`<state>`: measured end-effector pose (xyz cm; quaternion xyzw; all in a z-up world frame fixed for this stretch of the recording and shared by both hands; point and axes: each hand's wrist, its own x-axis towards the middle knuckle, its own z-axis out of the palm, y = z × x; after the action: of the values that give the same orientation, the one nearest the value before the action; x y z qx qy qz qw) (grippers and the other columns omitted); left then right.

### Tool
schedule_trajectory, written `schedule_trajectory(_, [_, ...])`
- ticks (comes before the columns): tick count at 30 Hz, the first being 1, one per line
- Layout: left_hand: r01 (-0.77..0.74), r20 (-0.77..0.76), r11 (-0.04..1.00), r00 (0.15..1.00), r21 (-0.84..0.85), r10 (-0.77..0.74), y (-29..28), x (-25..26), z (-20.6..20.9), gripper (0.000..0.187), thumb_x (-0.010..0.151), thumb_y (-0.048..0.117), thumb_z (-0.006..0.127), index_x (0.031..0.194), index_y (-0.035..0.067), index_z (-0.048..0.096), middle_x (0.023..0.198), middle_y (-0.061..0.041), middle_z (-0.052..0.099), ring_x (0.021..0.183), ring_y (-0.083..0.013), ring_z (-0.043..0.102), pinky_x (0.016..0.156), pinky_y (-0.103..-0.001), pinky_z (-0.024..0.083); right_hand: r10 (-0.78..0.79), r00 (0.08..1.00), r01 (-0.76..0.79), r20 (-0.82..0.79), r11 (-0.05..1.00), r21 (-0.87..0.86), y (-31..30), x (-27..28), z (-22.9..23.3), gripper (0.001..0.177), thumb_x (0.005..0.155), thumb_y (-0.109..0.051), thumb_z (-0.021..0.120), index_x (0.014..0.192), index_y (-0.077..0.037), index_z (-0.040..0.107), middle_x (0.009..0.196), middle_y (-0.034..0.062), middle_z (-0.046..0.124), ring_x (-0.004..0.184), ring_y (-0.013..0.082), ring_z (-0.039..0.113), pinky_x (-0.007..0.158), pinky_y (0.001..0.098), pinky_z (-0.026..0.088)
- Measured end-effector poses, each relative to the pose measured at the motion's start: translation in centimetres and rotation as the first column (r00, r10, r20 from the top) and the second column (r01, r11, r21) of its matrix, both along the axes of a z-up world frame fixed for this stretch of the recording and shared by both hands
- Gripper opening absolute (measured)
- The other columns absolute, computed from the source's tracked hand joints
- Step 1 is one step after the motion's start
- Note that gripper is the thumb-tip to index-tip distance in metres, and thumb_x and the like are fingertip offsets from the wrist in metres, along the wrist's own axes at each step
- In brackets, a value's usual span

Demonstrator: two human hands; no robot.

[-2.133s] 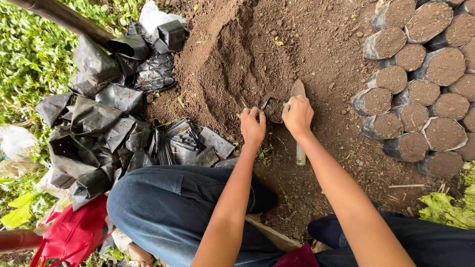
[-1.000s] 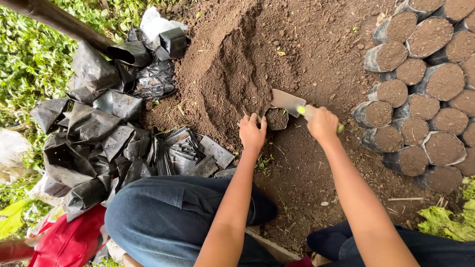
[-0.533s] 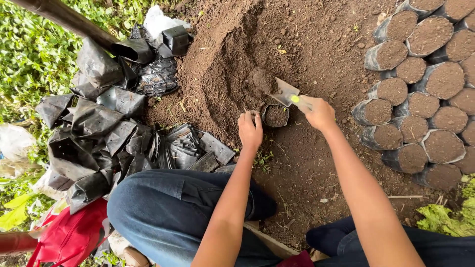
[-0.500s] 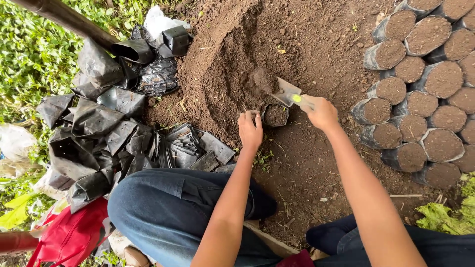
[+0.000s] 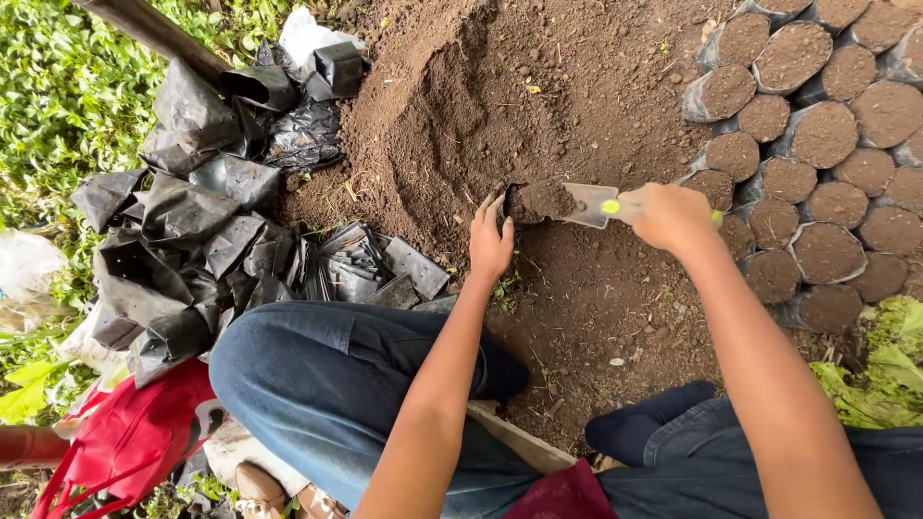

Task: Filling small black plastic nursery bags with soil using a hand trowel for agricultural preparation.

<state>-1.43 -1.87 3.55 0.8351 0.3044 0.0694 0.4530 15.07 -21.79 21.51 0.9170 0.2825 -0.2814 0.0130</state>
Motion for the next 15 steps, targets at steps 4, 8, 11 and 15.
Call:
schedule_trajectory(4, [0.0,-0.022,1.0,1.0,0.01,0.0,-0.1,-0.1,-0.6,0.047,0.107,0.02,0.049,0.154,0.017,0.046,0.156,-0.018,0.04,0.14,-0.0447,0.048,0.114,-0.06,0.045,0.145,0.973,-0.13,0.182,0.987,-0.092,1.6,0.9,-6.2,0.022,0.092,-0.021,0.064,0.1,-0.014,0.083,0.079,0.011,0.079,0.074,0.0309,0.078,0.074,0.0468,0.061])
schedule_trajectory(8, [-0.013,-0.036,0.999,0.999,0.047,0.015,0.4,-0.1,-2.2,0.051,0.103,0.022,0.056,0.154,0.02,0.047,0.156,-0.018,0.042,0.139,-0.0456,0.05,0.113,-0.06,0.046,0.241,0.931,-0.219,0.273,0.97,-0.109,4.3,0.6,-5.3,0.019,0.085,-0.014,0.062,0.071,-0.008,0.074,0.053,0.0106,0.065,0.048,0.0283,0.066,0.052,0.0423,0.056])
schedule_trajectory(11, [-0.025,-0.048,0.998,0.998,0.064,0.028,0.6,-0.2,-3.3,0.053,0.102,0.023,0.057,0.154,0.023,0.047,0.157,-0.017,0.042,0.138,-0.0443,0.051,0.112,-0.058,0.047,0.241,0.927,-0.203,0.288,0.966,-0.158,4.6,-0.1,-3.5,0.018,0.084,-0.012,0.062,0.073,-0.007,0.075,0.054,0.0112,0.065,0.049,0.0288,0.066,0.052,0.0419,0.054])
schedule_trajectory(15, [-0.026,-0.076,0.996,0.997,0.083,0.032,0.6,-0.2,-4.5,0.057,0.102,0.026,0.057,0.157,0.024,0.044,0.161,-0.015,0.039,0.14,-0.0422,0.05,0.112,-0.056,0.047,0.152,0.96,-0.114,0.236,0.979,-0.166,2.9,-0.1,-1.3,0.023,0.087,-0.014,0.06,0.094,-0.002,0.078,0.072,0.0145,0.074,0.071,0.0346,0.076,0.064,0.0464,0.055])
